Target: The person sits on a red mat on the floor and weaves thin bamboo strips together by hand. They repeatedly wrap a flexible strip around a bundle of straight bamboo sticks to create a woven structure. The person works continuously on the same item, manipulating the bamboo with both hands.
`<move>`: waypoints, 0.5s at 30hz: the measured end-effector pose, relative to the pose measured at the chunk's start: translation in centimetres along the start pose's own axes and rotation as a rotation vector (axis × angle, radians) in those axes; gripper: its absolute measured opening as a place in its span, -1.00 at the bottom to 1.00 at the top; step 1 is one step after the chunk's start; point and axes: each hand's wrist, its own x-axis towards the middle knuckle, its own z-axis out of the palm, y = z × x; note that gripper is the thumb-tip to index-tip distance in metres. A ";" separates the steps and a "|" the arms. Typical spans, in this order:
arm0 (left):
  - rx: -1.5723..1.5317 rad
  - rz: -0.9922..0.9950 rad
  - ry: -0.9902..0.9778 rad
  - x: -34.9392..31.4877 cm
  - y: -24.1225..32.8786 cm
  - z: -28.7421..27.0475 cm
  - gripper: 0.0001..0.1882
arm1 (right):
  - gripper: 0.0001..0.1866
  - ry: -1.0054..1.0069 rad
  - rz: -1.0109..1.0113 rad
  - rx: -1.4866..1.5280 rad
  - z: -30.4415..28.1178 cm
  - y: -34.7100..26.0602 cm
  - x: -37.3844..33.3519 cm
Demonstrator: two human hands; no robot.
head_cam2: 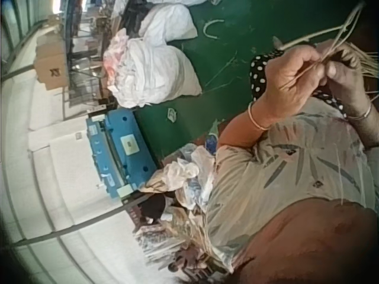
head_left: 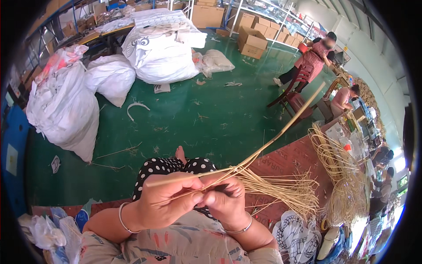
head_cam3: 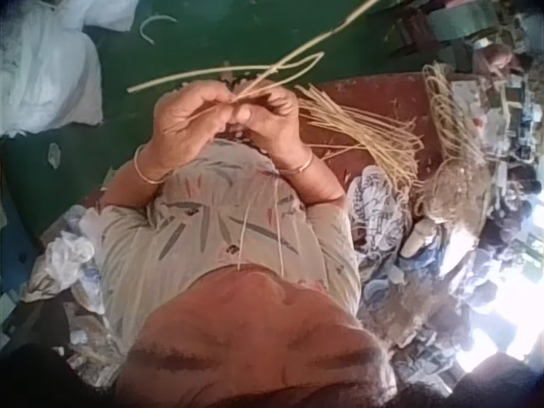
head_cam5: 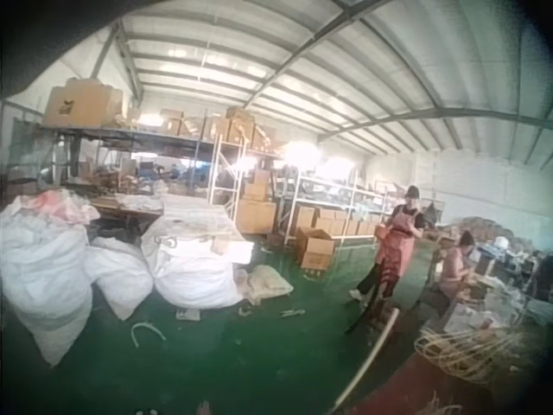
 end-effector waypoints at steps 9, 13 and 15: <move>-0.165 -0.228 0.009 -0.3 0.2 -0.9 -0.91 | -0.89 0.010 -0.002 -0.754 -2.5 0.1 1.3; -0.165 -0.235 -0.308 -0.3 1.1 -1.5 -0.89 | -0.88 -0.104 -0.036 -0.510 -2.8 -1.8 1.2; -0.105 -0.043 -0.393 -0.3 1.7 -0.7 -0.88 | -0.89 -0.296 -0.128 -0.407 -0.4 -4.5 1.2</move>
